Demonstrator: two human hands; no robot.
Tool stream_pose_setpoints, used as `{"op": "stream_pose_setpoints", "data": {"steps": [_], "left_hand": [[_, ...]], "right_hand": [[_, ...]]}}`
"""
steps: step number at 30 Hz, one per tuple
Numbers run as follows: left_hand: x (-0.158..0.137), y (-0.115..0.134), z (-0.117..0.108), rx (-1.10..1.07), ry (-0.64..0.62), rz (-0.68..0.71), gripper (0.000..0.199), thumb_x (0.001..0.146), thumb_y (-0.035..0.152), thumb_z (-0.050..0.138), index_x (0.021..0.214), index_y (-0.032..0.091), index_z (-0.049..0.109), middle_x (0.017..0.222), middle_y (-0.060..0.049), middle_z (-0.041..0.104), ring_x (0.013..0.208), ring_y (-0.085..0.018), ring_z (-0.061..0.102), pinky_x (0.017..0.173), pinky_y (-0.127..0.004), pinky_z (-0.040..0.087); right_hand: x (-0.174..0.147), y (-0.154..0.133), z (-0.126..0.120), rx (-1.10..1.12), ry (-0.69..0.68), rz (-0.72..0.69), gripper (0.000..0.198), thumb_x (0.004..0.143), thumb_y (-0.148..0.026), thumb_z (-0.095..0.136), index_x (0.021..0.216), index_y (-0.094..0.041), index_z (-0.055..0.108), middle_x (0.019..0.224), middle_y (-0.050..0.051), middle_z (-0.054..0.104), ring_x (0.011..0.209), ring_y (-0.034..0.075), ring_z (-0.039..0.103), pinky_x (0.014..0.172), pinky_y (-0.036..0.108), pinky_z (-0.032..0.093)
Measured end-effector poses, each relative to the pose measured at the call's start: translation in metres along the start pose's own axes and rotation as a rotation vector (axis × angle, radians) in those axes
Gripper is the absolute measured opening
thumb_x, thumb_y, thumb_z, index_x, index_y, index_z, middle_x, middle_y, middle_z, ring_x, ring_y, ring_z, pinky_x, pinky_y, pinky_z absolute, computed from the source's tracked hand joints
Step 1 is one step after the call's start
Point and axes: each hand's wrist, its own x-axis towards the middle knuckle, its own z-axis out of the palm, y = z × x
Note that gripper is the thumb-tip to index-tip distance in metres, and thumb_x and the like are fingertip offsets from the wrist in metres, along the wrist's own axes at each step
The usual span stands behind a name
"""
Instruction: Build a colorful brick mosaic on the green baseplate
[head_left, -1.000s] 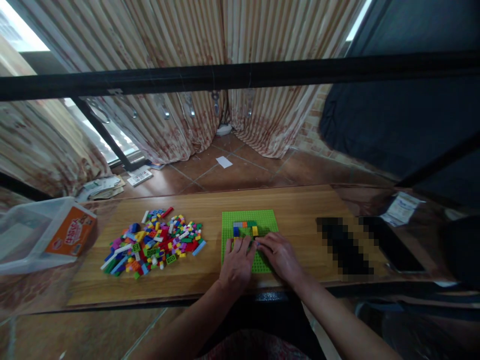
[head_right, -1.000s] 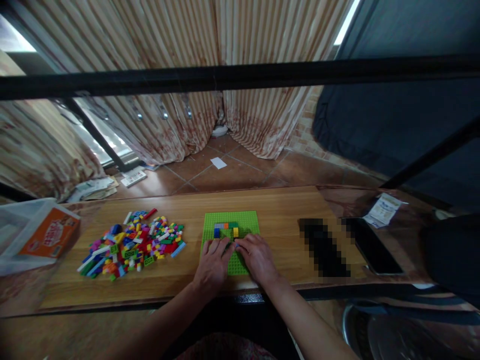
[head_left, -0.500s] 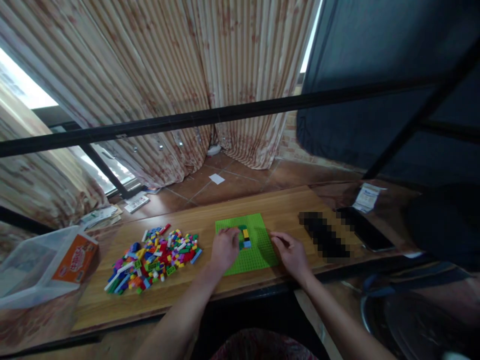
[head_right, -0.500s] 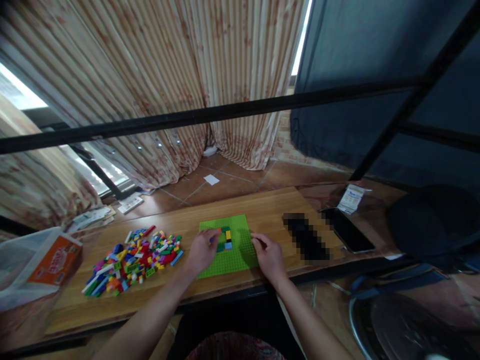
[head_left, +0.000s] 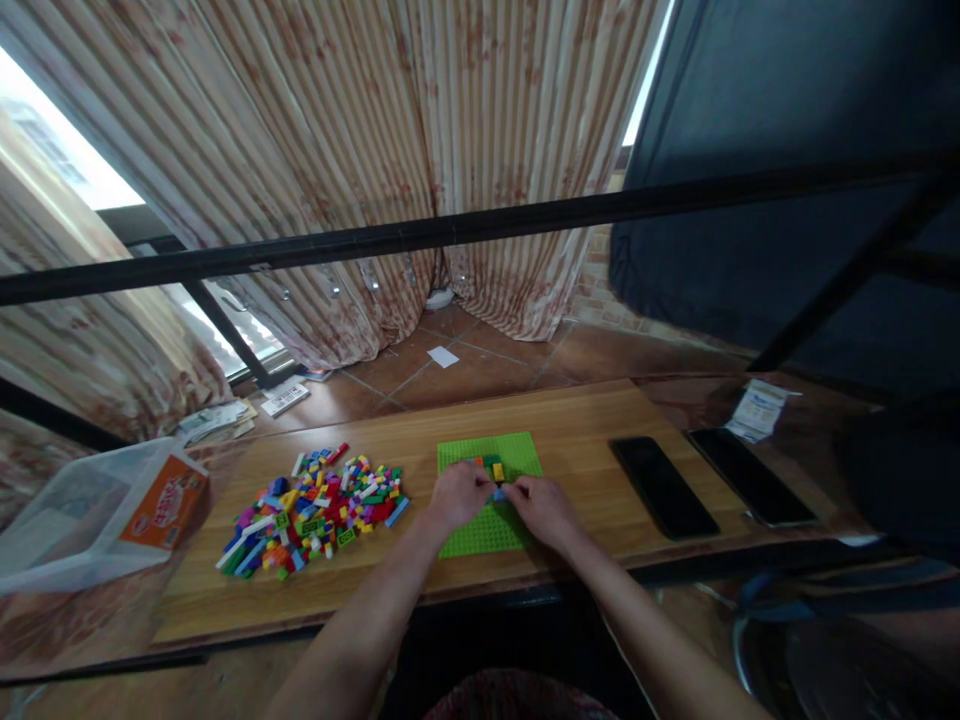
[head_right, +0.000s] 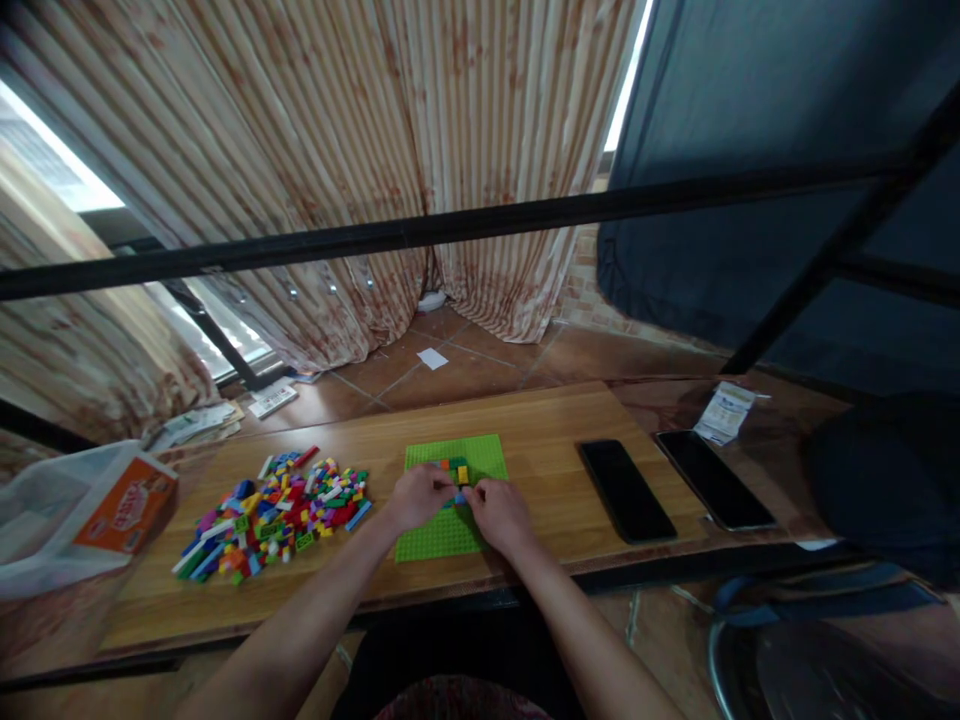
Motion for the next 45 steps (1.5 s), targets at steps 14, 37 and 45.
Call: {"op": "stream_pose_setpoints", "data": {"steps": [14, 37, 45], "left_hand": [[-0.006, -0.005, 0.015, -0.059, 0.044, -0.003, 0.017, 0.082, 0.034, 0.061, 0.073, 0.026, 0.073, 0.077, 0.000, 0.070, 0.086, -0.019, 0.059, 0.086, -0.033, 0.044], [-0.140, -0.069, 0.032, -0.202, 0.625, 0.011, 0.025, 0.089, 0.013, 0.045, 0.107, 0.019, 0.060, 0.105, -0.008, 0.064, 0.100, -0.021, 0.057, 0.089, -0.039, 0.048], [-0.160, -0.104, 0.031, -0.230, 0.720, -0.132, 0.020, 0.091, 0.019, 0.045, 0.100, 0.020, 0.063, 0.100, -0.008, 0.065, 0.094, -0.019, 0.062, 0.082, -0.034, 0.054]], "right_hand": [[0.011, 0.008, -0.003, 0.047, -0.221, 0.088, 0.031, 0.084, -0.042, 0.052, 0.069, -0.022, 0.069, 0.068, 0.002, 0.068, 0.067, 0.019, 0.060, 0.058, 0.028, 0.034], [-0.014, -0.084, 0.053, 0.183, -0.013, -0.319, 0.029, 0.092, -0.038, 0.043, 0.098, -0.022, 0.066, 0.093, 0.006, 0.068, 0.084, 0.021, 0.063, 0.077, 0.033, 0.047], [0.003, -0.135, 0.110, -0.064, -0.051, -0.318, 0.025, 0.080, -0.029, 0.065, 0.104, -0.021, 0.064, 0.097, 0.008, 0.062, 0.099, 0.026, 0.055, 0.088, 0.039, 0.044]]}}
